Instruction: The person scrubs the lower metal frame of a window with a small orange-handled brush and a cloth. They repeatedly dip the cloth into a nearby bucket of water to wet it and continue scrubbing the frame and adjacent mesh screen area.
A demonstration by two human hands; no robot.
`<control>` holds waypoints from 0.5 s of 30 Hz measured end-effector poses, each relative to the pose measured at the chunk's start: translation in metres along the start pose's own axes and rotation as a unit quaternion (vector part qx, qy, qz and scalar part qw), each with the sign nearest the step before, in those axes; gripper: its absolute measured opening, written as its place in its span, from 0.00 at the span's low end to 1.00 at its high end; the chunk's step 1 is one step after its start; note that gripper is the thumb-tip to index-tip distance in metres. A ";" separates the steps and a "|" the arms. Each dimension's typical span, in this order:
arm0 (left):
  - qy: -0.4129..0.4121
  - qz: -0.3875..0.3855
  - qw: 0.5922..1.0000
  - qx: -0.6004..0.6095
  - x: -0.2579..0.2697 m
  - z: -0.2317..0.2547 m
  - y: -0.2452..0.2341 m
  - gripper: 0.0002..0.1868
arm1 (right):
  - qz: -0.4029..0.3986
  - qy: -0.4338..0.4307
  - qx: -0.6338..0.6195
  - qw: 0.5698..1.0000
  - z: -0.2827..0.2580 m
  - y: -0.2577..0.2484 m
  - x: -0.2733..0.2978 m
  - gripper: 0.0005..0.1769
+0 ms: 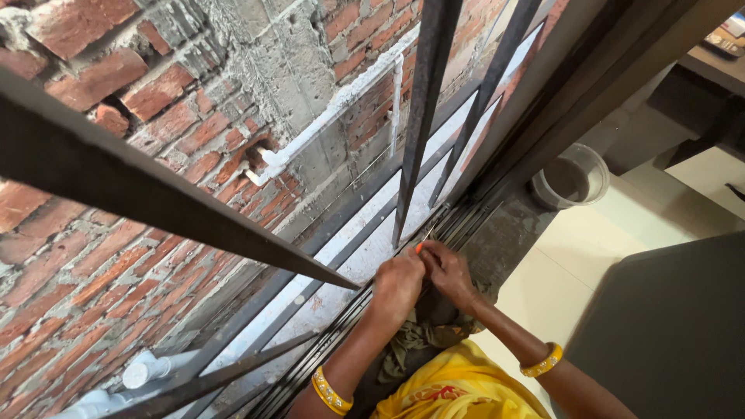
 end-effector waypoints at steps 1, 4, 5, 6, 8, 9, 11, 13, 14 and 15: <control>-0.007 0.015 1.000 0.016 -0.003 -0.002 -0.007 0.08 | 0.001 0.008 -0.014 1.000 -0.003 -0.001 0.000 0.16; -0.079 -0.045 0.992 0.083 -0.004 -0.004 -0.012 0.07 | -0.030 0.039 -0.029 0.998 -0.009 -0.005 -0.005 0.18; -0.077 -0.078 0.989 0.102 -0.007 0.001 -0.006 0.06 | -0.046 -0.011 -0.004 0.999 -0.019 -0.006 -0.005 0.18; -0.075 -0.108 0.984 0.119 -0.016 0.005 0.001 0.06 | -0.060 -0.065 0.021 0.996 -0.029 -0.008 -0.009 0.19; -0.072 -0.128 0.978 0.149 -0.022 0.011 0.007 0.06 | -0.092 -0.172 0.073 0.978 -0.045 -0.018 -0.015 0.22; -0.071 -0.118 0.977 0.161 -0.023 0.014 0.007 0.06 | -0.109 -0.226 0.100 0.963 -0.050 -0.024 -0.018 0.25; -0.091 -0.101 0.975 0.177 -0.027 0.020 0.009 0.07 | -0.157 -0.267 0.152 0.939 -0.048 -0.028 -0.026 0.26; -0.131 -0.091 0.970 0.183 -0.035 0.025 0.009 0.08 | -0.216 -0.242 0.204 0.924 -0.035 -0.024 -0.036 0.24; -0.140 -0.101 0.964 0.201 -0.034 0.025 0.007 0.09 | -0.218 -0.252 0.218 0.917 -0.031 -0.025 -0.037 0.22; -0.150 -0.111 0.958 0.219 -0.033 0.025 0.003 0.11 | -0.219 -0.263 0.232 0.911 -0.027 -0.026 -0.039 0.21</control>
Point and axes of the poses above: each hand's wrist, its own x-axis away from the middle knuckle, its own y-axis out of the palm, z = x × y, the point moved 8 cm from there along -x, towards the middle knuckle, and after that the axes turned 3 degrees about z, right-handed, at the moved point
